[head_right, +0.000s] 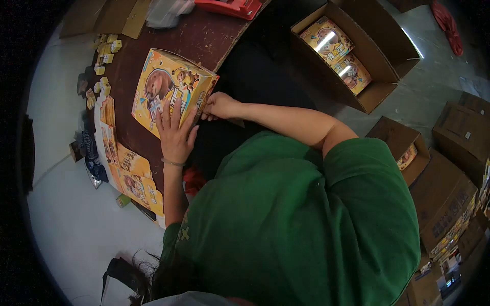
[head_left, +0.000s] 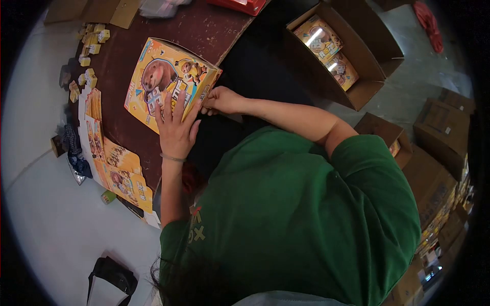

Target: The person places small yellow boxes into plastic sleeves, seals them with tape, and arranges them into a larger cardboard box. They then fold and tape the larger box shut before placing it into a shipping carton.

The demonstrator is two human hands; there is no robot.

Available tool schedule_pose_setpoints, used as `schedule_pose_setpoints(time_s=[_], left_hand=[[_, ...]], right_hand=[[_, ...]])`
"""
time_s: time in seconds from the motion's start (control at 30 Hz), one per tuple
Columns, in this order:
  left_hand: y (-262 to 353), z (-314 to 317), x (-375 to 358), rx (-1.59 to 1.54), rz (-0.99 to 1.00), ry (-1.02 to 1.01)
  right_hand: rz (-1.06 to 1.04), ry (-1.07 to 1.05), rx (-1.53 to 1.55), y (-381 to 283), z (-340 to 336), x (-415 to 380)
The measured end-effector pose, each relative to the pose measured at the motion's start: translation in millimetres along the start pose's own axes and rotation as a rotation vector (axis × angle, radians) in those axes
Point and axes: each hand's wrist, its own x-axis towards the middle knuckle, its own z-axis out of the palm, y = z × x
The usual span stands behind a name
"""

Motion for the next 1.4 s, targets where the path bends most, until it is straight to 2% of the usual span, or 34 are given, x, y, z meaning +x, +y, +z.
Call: schedule_pose_setpoints(time_s=[0.1, 0.13, 0.23, 0.3, 0.4, 0.43, 0.47, 0.53, 0.6, 0.67, 0.7, 0.77, 0.8, 0.83, 0.87, 0.9, 0.93, 1.0, 1.07, 1.13, 1.2, 1.27, 1.4], left_hand=[[-1, 0, -1, 0.008, 0.001, -0.007], [-1, 0, 0, 0.008, -0.003, -0.005], [0, -1, 1, -0.009, 0.014, -0.004], [-1, -4, 1, -0.031, 0.04, 0.002], [-6, 0, -5, -0.428, -0.069, 0.148], [-9, 15, -20, -0.615, -0.159, 0.25], [-6, 20, -25, -0.679, -0.225, 0.277], [-4, 24, -26, -0.813, -0.364, 0.333], [-5, 16, -20, -0.866, -0.407, 0.397], [-7, 9, -12, -0.923, -0.438, 0.465], [-9, 8, -9, -0.809, -0.492, 0.554], [-41, 22, -14, -0.594, -0.702, 0.577], [-61, 37, -26, -0.711, -0.873, 0.486], [-89, 67, -42, -0.433, -0.786, 0.435], [-70, 55, -31, -0.835, -0.942, 0.454], [-51, 42, -19, -1.203, -1.131, 0.531], [-24, 29, -4, -1.382, -1.131, 0.687], [-47, 63, -43, -1.771, -1.074, 0.609], [-30, 61, -57, -1.906, -1.07, 0.585], [-23, 70, -83, -1.84, -1.098, 0.494], [10, 36, -71, -1.889, -1.21, 0.506], [24, 26, -70, -1.948, -1.284, 0.519], [18, 34, -83, -2.236, -1.167, 0.328]], right_hand=[[-0.035, -0.057, -1.046, -56, -7, -38], [-0.161, -0.125, -0.991, -55, -12, -39], [-0.221, -0.2, -0.693, -60, -10, -31], [-0.18, -0.227, -0.712, -67, -5, -31], [-0.106, -0.284, -0.655, -90, 7, -31], [-0.08, -0.299, -0.618, -100, 12, -35], [-0.143, -0.342, -0.759, -113, 15, -35], [-0.193, -0.237, -0.342, -141, 27, -33], [-0.69, -0.021, -0.041, -173, 28, -17], [-0.971, 0.341, -0.181, -197, 14, -11], [-0.918, 0.414, -0.288, -199, 8, -22], [-0.939, 0.585, -0.822, -168, -6, -24], [-0.872, 0.555, -0.87, -149, -8, -22], [-0.877, 0.64, -0.972, -119, -6, -15], [-0.777, 0.632, -1.001, -100, -2, -17], [-0.746, 0.574, -0.788, -87, 5, -17], [-0.817, 0.561, -0.666, -82, 8, -21], [-0.78, 0.546, -0.615, -83, 12, -34], [-0.733, 0.525, -0.598, -79, 11, -54], [-0.685, 0.481, -0.533, -79, 11, -76], [-0.624, 0.434, -0.52, -69, 6, -84], [-0.667, 0.446, -0.493, -68, 4, -90], [-0.63, 0.448, -0.367, -64, -6, -88]])
